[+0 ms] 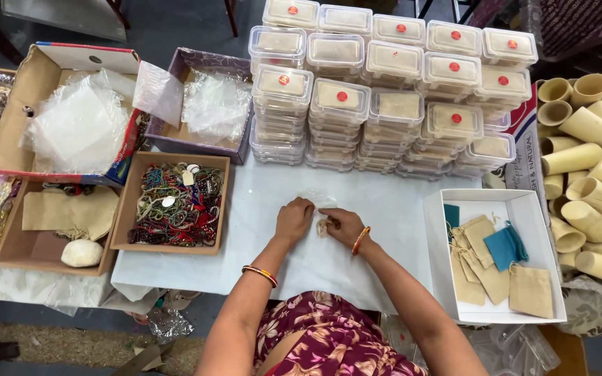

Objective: The person places necklaces into small beige drawstring bags, then puts the bags into clear plastic containers. The person repeats this process for multiple necklaces, stacking the filled containers on the table.

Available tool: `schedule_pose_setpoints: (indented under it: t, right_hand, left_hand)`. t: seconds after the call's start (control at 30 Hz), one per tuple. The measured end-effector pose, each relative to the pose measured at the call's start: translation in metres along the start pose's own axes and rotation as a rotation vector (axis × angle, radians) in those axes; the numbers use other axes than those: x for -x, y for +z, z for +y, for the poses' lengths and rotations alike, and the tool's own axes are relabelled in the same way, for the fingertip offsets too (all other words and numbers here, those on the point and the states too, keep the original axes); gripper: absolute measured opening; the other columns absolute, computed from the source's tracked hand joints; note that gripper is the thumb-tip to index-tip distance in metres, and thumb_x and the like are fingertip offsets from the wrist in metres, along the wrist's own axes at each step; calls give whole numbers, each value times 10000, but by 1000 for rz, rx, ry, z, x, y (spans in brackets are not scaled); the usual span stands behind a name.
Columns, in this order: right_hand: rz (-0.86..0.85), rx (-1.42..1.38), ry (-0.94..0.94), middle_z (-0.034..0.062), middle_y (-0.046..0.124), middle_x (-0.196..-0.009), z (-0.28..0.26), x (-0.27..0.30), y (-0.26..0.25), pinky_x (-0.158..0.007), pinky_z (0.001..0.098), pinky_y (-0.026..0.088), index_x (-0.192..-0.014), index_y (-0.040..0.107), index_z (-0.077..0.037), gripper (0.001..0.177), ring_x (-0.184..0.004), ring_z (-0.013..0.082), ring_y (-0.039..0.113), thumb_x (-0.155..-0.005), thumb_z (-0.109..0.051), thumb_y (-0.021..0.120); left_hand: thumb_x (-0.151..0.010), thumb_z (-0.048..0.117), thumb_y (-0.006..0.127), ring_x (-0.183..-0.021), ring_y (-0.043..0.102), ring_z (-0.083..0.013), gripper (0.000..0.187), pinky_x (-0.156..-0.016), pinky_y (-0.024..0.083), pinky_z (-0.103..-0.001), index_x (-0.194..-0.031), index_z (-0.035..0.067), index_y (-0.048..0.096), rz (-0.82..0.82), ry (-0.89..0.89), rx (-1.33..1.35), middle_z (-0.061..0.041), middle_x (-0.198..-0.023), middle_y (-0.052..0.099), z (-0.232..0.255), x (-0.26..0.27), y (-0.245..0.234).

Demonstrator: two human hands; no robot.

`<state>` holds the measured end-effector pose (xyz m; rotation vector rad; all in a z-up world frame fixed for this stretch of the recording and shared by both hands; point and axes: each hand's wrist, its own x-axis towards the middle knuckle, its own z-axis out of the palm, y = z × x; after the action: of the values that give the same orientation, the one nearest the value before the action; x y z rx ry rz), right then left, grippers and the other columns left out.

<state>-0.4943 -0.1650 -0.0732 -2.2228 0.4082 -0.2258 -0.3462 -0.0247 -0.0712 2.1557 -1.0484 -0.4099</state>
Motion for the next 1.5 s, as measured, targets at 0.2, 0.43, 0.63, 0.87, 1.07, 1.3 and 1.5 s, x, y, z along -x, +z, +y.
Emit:
schedule_pose_setpoints:
  t: [0.2,0.43,0.63,0.87,1.07,1.3,1.5]
  right_hand:
    - [180,282,-261,71,664,-907,-46,5,-14,-667,376,557,-1218,725,-94,374,-764,265,665,-846,-58,702]
    - [199,321,-325,38,686,-958,-19,12,-1,-695,345,581,-1033,720,-125,186,-805,235,692,-853,-82,721]
    - [189,201,-334,52,680,-974,-42,12,-7,-704,344,587,-1141,718,-107,305,-810,240,692,-844,-41,711]
    - [287,348,-369,59,652,-923,-56,-3,-19,-653,355,569,-1214,716,-99,387,-757,243,673,-831,-44,737]
    - [321,401,-449,57,642,-908,-48,-7,-11,-646,350,563,-1083,720,-78,228,-757,235,670,-862,-92,774]
    - [189,380,-464,76,669,-907,-41,-1,-3,-664,351,575,-1033,740,-75,238,-782,240,688,-797,-65,771]
    - [404,1,-374,48,732,-964,-75,-1,-38,-692,305,599,-1054,716,-79,248,-800,197,725,-827,9,761]
  left_hand:
    - [-947,319,553,-946,734,-329,328,-853,545,-406,-1016,68,753,-251,-265,427,-144,-981,774,-51,-21,49]
    - [-962,299,574,-947,685,-368,264,-805,525,-469,-1002,109,753,53,-276,160,-140,-1020,742,2,-7,-8]
    - [-944,171,661,-911,706,-347,127,-777,537,-441,-1032,131,743,110,-155,147,-105,-992,756,31,0,-31]
    - [-932,95,627,-903,726,-312,303,-773,530,-440,-1213,109,516,-69,-105,312,-81,-935,761,27,-8,-28]
    - [-967,83,612,-921,697,-361,239,-785,515,-473,-1188,81,520,26,-115,196,-122,-956,742,27,-15,-27]
    - [-924,33,557,-933,686,-321,187,-796,541,-442,-943,82,736,279,54,238,-90,-1042,686,29,-13,-28]
    - [-857,113,636,-875,712,-251,188,-769,559,-394,-910,165,810,110,-74,165,-18,-994,720,42,-13,-43]
